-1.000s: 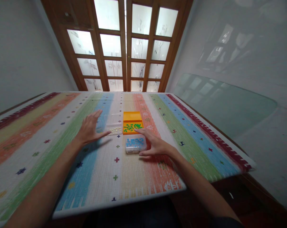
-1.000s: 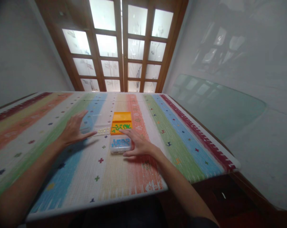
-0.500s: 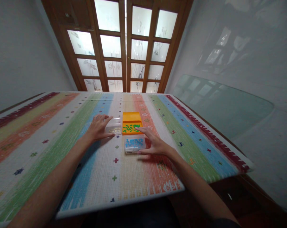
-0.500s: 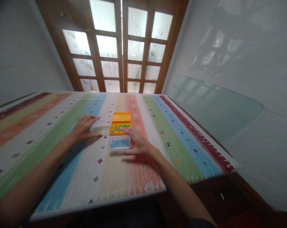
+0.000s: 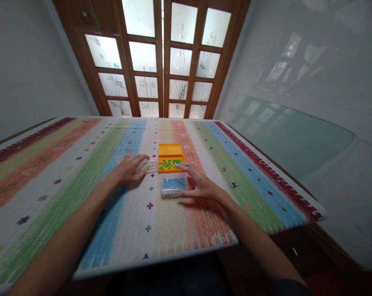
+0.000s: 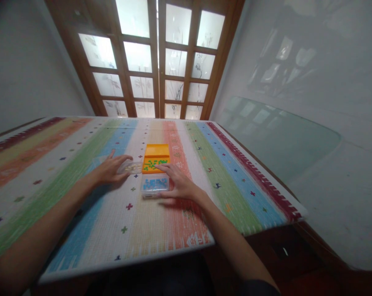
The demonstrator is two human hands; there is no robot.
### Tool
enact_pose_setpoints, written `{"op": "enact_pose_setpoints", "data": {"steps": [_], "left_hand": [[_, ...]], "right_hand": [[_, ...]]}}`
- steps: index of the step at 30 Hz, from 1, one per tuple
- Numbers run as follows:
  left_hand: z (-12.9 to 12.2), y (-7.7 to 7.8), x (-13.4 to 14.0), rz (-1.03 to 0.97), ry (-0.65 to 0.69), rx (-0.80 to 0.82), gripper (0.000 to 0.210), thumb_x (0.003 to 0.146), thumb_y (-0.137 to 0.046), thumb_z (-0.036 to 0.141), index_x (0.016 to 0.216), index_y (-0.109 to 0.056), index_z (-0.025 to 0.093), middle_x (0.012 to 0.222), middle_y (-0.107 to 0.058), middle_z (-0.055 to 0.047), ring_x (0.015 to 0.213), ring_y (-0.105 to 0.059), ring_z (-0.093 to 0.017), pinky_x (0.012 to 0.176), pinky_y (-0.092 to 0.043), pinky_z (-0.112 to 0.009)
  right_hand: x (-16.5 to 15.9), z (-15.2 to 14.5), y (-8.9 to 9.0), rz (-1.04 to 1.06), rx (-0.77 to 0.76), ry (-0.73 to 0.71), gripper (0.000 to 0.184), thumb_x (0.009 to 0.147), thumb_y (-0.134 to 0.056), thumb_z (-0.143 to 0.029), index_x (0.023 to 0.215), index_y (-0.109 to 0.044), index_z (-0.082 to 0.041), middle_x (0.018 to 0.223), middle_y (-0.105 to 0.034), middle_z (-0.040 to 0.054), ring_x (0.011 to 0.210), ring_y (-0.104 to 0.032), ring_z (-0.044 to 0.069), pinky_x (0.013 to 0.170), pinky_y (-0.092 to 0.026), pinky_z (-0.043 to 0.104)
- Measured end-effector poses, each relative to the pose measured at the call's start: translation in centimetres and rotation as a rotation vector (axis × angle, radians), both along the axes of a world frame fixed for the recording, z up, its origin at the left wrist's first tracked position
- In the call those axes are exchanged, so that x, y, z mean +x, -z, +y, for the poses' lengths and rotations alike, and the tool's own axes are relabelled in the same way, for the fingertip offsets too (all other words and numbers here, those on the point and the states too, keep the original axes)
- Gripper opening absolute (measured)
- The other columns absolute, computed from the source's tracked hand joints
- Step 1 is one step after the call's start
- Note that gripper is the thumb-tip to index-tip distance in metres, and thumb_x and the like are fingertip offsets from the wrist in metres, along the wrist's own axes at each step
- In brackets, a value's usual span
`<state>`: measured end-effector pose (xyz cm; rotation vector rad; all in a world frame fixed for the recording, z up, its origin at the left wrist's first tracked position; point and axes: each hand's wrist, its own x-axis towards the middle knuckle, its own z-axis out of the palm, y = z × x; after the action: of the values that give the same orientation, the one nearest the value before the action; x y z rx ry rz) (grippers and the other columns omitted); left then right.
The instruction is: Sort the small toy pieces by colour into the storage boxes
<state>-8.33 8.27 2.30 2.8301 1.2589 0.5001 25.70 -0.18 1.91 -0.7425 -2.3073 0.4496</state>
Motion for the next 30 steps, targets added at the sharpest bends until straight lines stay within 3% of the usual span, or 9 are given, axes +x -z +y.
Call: {"op": "enact_pose_setpoints", "data": {"steps": [5,10,14,17,19,22,26,30], "left_hand": [[0.0,-0.5,-0.2,-0.098,0.038,0.049,0.048,0.083,-0.063,0.037,0.127,-0.056,0.019,0.129,-0.068,-0.016,0.12,-0.065,-0.034,0.114,-0.041,-0.059],[-1.4,-2.9,-0.2,-0.277,0.019,0.121,0.049,0.083,-0.07,0.045,0.123,-0.059,0.019,0.122,-0.07,-0.014,0.112,-0.068,-0.032,0.1,-0.056,-0.05],[-3.7,-4.7,1.3,-0.422,0.086,0.126,0.052,0.082,-0.075,0.047,0.125,-0.062,0.02,0.119,-0.073,-0.011,0.098,-0.073,-0.025,0.091,-0.062,-0.041],[-5.4,-5.2,3.2,-0.471,0.151,0.139,0.049,0.083,-0.078,0.043,0.123,-0.065,0.019,0.118,-0.076,-0.011,0.091,-0.076,-0.022,0.086,-0.063,-0.037],[-6.2,-5.1,4.4,-0.498,0.211,0.144,0.044,0.085,-0.079,0.04,0.121,-0.068,0.018,0.116,-0.077,-0.011,0.097,-0.076,-0.023,0.089,-0.062,-0.036],[-6.9,-4.7,5.8,-0.558,0.345,0.171,0.04,0.084,-0.081,0.034,0.119,-0.071,0.018,0.111,-0.079,-0.011,0.1,-0.076,-0.023,0.092,-0.061,-0.035],[-7.4,-4.0,6.9,-0.641,0.427,0.19,0.031,0.086,-0.08,0.025,0.117,-0.074,0.019,0.111,-0.081,-0.01,0.105,-0.076,-0.024,0.097,-0.06,-0.038],[-7.8,-3.5,7.3,-0.672,0.463,0.164,0.034,0.087,-0.079,0.023,0.121,-0.074,0.02,0.113,-0.08,-0.011,0.105,-0.076,-0.023,0.095,-0.061,-0.039]], "right_hand": [[0.1,0.0,-0.1,0.013,-0.012,0.006,0.091,0.081,-0.085,-0.039,0.158,-0.036,-0.033,0.148,-0.049,0.0127,0.14,-0.048,0.029,0.118,-0.04,0.056],[0.0,0.1,-0.2,0.052,0.022,0.002,0.093,0.081,-0.084,-0.043,0.158,-0.034,-0.034,0.147,-0.048,0.0121,0.14,-0.048,0.029,0.118,-0.041,0.055],[-0.6,0.1,-0.5,0.113,0.105,0.027,0.097,0.08,-0.085,-0.046,0.16,-0.03,-0.034,0.151,-0.045,0.0122,0.144,-0.044,0.03,0.12,-0.039,0.056],[-1.4,-0.3,-0.8,0.195,0.16,0.067,0.106,0.078,-0.086,-0.049,0.163,-0.024,-0.033,0.153,-0.044,0.0138,0.145,-0.042,0.031,0.118,-0.041,0.056],[-1.9,-0.7,-1.2,0.237,0.182,0.087,0.106,0.079,-0.085,-0.049,0.163,-0.024,-0.032,0.153,-0.045,0.0142,0.144,-0.044,0.031,0.117,-0.043,0.055],[-2.6,-1.3,-1.7,0.252,0.219,0.055,0.084,0.087,-0.08,-0.042,0.158,-0.037,-0.034,0.147,-0.053,0.0114,0.139,-0.05,0.029,0.115,-0.045,0.053],[-2.8,-1.6,-2.0,0.295,0.286,-0.014,0.048,0.097,-0.069,-0.027,0.143,-0.057,-0.033,0.131,-0.064,0.0082,0.124,-0.061,0.022,0.106,-0.052,0.046],[-2.6,-1.6,-1.9,0.303,0.334,0.015,0.039,0.097,-0.067,-0.024,0.135,-0.063,-0.03,0.126,-0.067,0.0081,0.118,-0.064,0.022,0.101,-0.055,0.045]]}}
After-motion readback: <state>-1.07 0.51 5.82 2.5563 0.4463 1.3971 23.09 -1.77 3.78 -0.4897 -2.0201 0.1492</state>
